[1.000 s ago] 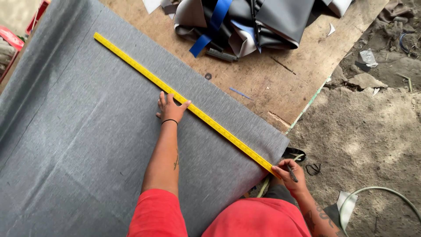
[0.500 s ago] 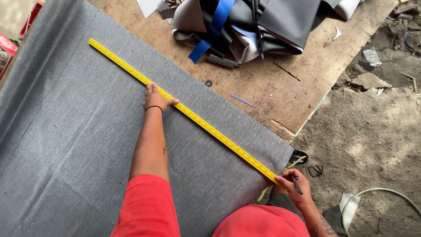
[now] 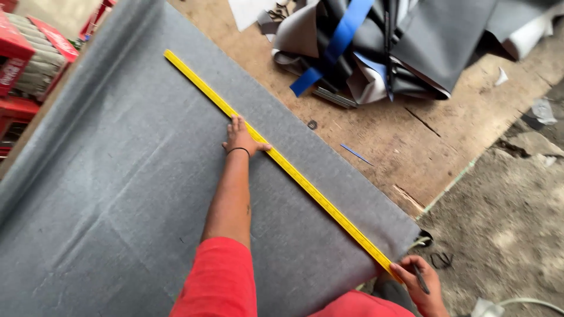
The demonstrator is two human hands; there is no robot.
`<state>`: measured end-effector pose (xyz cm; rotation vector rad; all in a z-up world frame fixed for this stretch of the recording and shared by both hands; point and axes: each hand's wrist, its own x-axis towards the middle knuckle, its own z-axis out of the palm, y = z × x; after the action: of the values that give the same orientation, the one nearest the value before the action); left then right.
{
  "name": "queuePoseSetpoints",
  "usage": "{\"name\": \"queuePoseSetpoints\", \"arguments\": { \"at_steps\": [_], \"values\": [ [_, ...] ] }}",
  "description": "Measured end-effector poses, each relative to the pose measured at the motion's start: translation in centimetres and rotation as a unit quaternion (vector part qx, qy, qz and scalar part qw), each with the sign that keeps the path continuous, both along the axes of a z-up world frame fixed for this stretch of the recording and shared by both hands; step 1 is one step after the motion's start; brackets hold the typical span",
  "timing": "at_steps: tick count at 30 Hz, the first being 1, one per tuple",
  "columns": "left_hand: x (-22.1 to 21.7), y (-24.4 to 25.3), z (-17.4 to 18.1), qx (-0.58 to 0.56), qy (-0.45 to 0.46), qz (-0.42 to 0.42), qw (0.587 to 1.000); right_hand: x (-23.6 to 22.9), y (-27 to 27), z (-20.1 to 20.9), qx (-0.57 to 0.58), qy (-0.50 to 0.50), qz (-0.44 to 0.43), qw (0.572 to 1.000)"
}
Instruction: The person measures a large piece of gray fabric laid out on a wooden table using a yellow ruler and a pen. They repeatedly align the ruler along the fabric's edges and draw straight lines to mark measurements.
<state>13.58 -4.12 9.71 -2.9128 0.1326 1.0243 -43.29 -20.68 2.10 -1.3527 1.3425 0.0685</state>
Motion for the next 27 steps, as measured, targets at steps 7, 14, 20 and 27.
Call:
{"name": "queuePoseSetpoints", "arguments": {
  "at_steps": [7,14,20,27],
  "values": [
    [-0.3,0.3,0.3,-0.021,0.024,0.003,0.999,0.2,-0.4,-0.3,0.065,0.024,-0.060,0.996],
    [-0.4,0.1,0.3,0.016,0.048,-0.014,0.999,-1.0,-0.6,-2.8,0.042,0.052,-0.063,0.996],
    [-0.5,-0.1,0.2,0.025,0.037,-0.042,0.998,-4.3,-22.2,-22.4,0.389,0.255,0.004,0.885],
    [-0.1,0.6,0.1,-0.001,0.047,-0.040,0.998,37.4,-7.8,10.2,-0.169,-0.008,0.349,0.921]
  ]
}}
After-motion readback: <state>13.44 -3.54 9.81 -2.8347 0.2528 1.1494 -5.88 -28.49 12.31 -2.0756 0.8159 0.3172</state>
